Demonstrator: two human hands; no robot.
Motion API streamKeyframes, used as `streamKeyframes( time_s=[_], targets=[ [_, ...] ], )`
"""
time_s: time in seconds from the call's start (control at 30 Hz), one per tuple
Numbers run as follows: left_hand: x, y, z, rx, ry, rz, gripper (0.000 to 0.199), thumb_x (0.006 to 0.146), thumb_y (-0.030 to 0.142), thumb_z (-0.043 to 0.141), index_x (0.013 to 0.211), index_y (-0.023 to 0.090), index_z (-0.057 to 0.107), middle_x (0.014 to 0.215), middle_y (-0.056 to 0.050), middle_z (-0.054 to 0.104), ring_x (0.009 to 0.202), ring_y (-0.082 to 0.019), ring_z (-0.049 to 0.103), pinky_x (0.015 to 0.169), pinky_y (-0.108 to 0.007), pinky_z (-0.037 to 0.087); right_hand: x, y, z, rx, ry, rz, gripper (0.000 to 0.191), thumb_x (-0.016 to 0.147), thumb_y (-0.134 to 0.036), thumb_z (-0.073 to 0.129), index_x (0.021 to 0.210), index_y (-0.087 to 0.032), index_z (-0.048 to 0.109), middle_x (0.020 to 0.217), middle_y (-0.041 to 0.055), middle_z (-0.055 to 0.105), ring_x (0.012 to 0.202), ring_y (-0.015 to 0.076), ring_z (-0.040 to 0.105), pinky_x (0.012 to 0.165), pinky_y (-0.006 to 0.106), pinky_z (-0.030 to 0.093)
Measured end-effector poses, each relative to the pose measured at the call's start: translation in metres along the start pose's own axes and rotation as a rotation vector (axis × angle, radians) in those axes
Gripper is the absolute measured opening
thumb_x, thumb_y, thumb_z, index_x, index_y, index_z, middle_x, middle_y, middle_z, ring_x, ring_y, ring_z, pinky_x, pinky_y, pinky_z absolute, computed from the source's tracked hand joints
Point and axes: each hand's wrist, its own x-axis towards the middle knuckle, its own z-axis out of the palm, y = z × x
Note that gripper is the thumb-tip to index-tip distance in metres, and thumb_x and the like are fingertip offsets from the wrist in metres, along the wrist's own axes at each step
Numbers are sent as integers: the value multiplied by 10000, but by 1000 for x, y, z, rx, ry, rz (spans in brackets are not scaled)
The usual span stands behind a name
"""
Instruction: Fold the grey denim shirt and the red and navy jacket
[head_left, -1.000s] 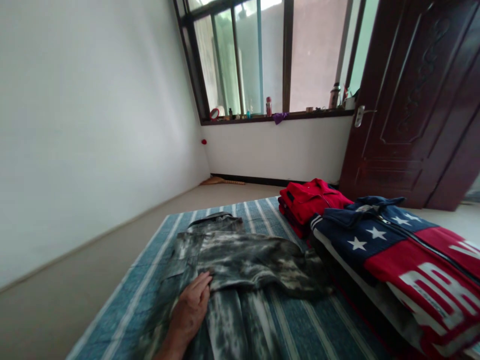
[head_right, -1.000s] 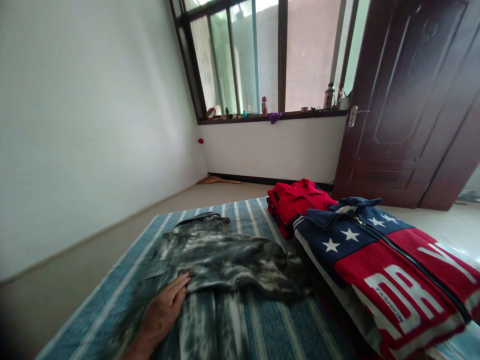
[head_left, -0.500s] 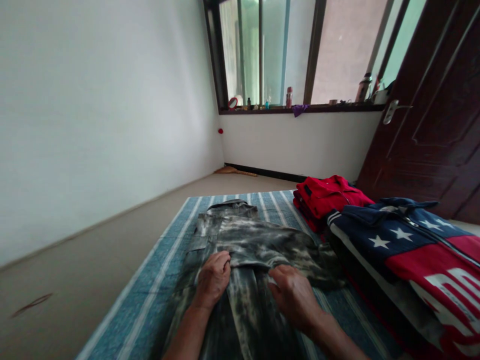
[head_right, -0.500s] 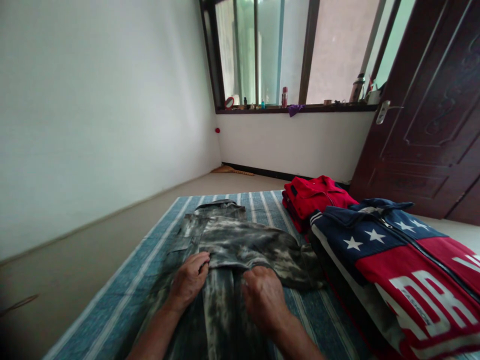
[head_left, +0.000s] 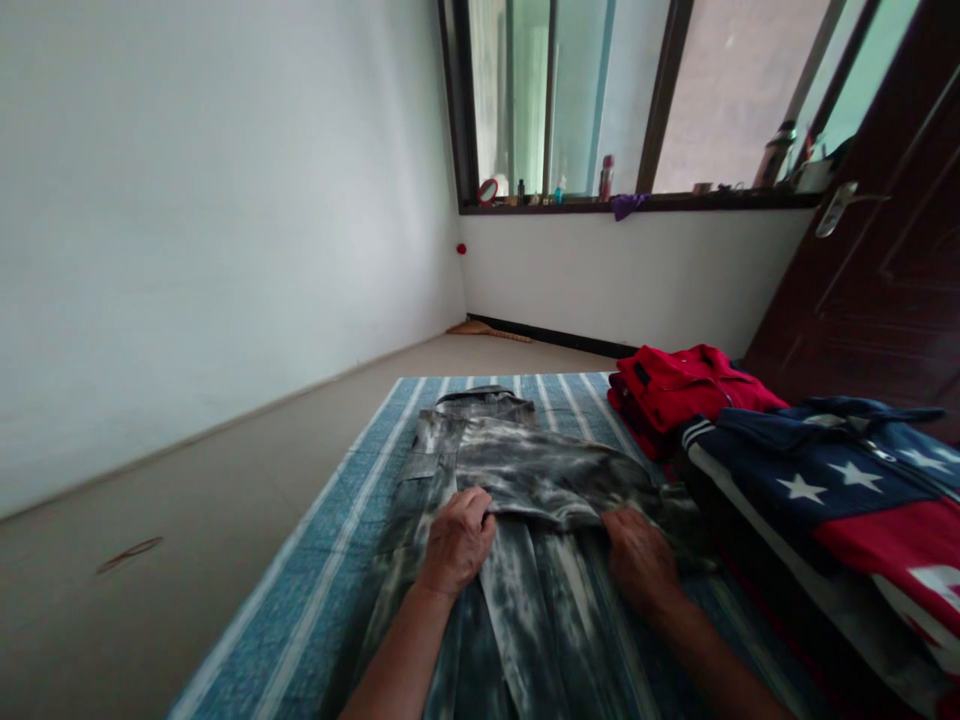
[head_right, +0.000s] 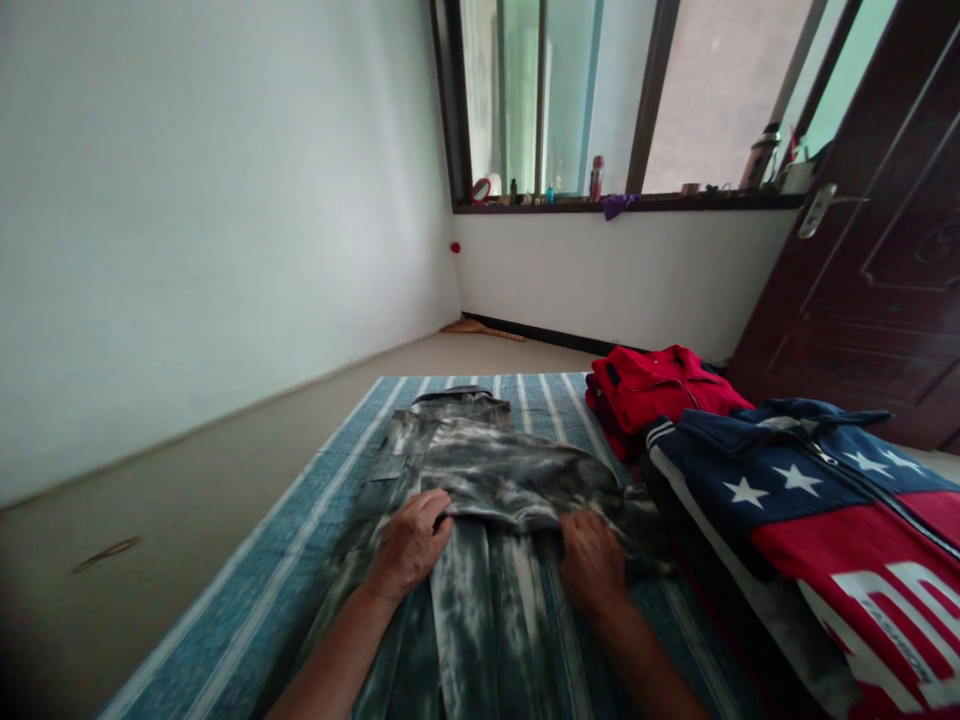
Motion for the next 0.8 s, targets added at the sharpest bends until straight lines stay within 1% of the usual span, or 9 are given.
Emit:
streamKeyframes(
  time_s=[0.07,0.17,0.27,0.4,0.5,0.67,0.73,0.8],
  targets=[
    [-1,0,0,-1,-9,-15,184,767,75,494,851,191,610,906,-56,658,890,-200,616,803,-308,496,5,6,-1,14,0,4,383,808,-19,356,948,-156,685,947,98,681,928,225,618,793,306,445],
    [0,-2,0,-10,-27,-42,215,797,63,428,845,185,598,850,-55,654,829,-185,629,753,-282,490,13,17,-3,37,14,17,424,825,-18,331,1042,-153,669,1021,96,679,928,189,630,777,261,443],
    [0,-3,-3,-19,-54,-55,214,805,72,423,847,186,599,843,-53,656,816,-186,633,740,-275,481,11,22,-3,49,16,-4,454,827,-13,321,1095,-158,658,1076,94,669,978,182,622,808,256,440],
    [1,-1,-7,-55,-72,-62,218,762,58,462,857,197,600,897,-39,664,857,-181,631,756,-261,468,-6,22,4,56,-16,-89,462,801,4,340,1070,-167,674,1100,90,660,1037,192,597,875,270,429],
    [1,0,-10,-67,-102,-55,228,729,45,478,845,199,600,895,-33,660,841,-178,626,745,-259,462,-18,26,10,33,10,-141,468,810,12,329,1082,-168,664,1147,96,634,1070,196,572,914,280,413],
    [3,0,-11,-60,-155,-84,185,722,47,492,773,191,596,878,-37,655,831,-186,625,727,-267,451,-22,32,12,-57,79,-120,429,809,20,350,1013,-157,683,1118,120,638,1078,238,557,943,335,391],
    [4,1,-12,-68,-164,-117,142,728,67,516,739,191,585,868,-35,653,825,-183,624,729,-263,444,-22,31,10,-52,80,-106,410,812,17,357,971,-161,690,1075,113,652,1046,234,571,937,338,396],
    [5,3,-13,-69,-174,-146,80,757,135,557,700,191,560,831,-33,643,790,-182,620,711,-264,436,-21,31,6,-11,72,-97,407,814,10,352,945,-169,693,1046,102,664,1013,222,588,915,332,415]
  ],
)
